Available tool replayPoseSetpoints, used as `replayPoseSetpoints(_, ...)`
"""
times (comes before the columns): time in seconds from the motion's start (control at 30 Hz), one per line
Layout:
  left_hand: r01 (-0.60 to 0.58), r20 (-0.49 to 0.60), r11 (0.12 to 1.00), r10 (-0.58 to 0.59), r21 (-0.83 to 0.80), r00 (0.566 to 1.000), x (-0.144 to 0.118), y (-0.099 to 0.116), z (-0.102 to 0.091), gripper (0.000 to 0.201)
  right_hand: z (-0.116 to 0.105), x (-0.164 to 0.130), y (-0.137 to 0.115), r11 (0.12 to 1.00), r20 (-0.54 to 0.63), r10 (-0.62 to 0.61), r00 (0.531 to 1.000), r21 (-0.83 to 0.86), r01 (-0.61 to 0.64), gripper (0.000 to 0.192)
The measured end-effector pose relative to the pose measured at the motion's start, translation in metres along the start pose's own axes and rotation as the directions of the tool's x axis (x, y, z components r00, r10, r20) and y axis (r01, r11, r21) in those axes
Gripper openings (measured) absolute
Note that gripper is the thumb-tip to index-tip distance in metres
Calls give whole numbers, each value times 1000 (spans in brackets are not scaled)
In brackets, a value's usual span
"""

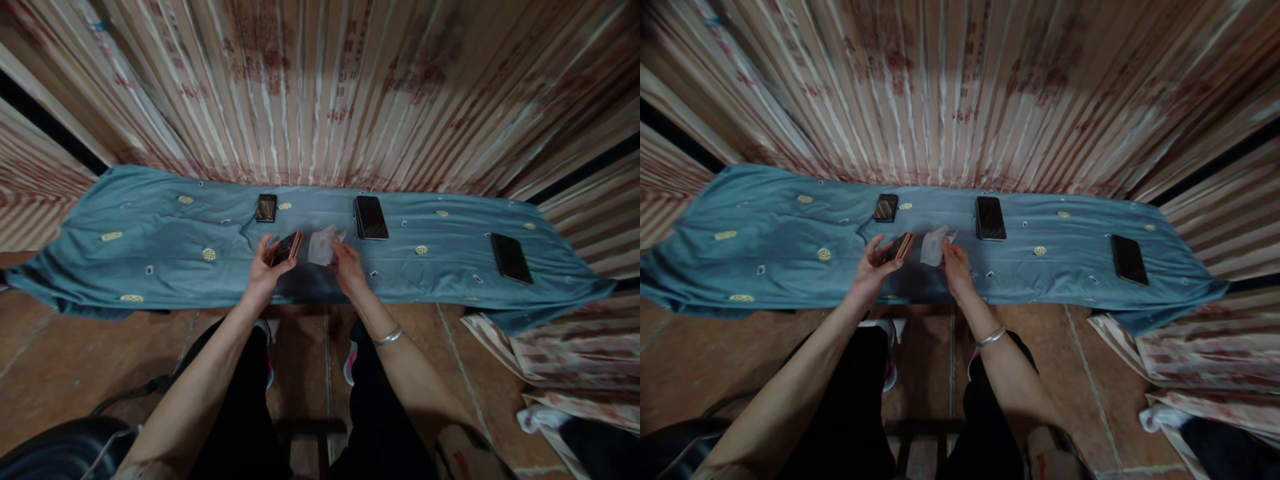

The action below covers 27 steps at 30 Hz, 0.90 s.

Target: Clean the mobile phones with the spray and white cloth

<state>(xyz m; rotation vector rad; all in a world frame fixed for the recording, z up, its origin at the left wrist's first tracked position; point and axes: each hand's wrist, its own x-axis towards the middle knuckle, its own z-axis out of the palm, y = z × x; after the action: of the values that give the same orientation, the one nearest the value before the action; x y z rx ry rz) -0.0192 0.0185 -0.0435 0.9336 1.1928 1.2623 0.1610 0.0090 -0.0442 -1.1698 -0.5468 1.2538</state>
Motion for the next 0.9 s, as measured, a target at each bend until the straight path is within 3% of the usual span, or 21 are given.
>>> replayPoseSetpoints(0.17,246,156,925,-209,-288,966,-19,12,18,56,0,0,1,984,32,-144,989,-106,146,40)
replayPoseSetpoints(0.33,328,199,863,-269,-384,942,-22,11,30,39,3,-1,1,959,29,-225,974,-170,226,42)
replayPoseSetpoints(0.43,247,147,925,-212,-288,966,-18,3,33,60,3,-1,2,959,50,-220,974,-170,225,43)
replayPoseSetpoints(0.53,12,88,999,-8,-38,996,-15,-5,33,95,3,0,3,971,70,-190,979,-136,198,44)
replayPoseSetpoints(0.67,-307,160,905,270,296,950,-14,-9,30,111,-1,3,5,968,73,-189,979,-154,198,42)
replayPoseSetpoints(0.77,-324,199,903,275,283,941,-15,-10,28,105,-4,6,5,971,87,-184,979,-142,195,39)
replayPoseSetpoints(0.9,-188,138,981,179,53,974,-12,-10,25,73,-6,8,5,990,51,-121,991,-64,124,37)
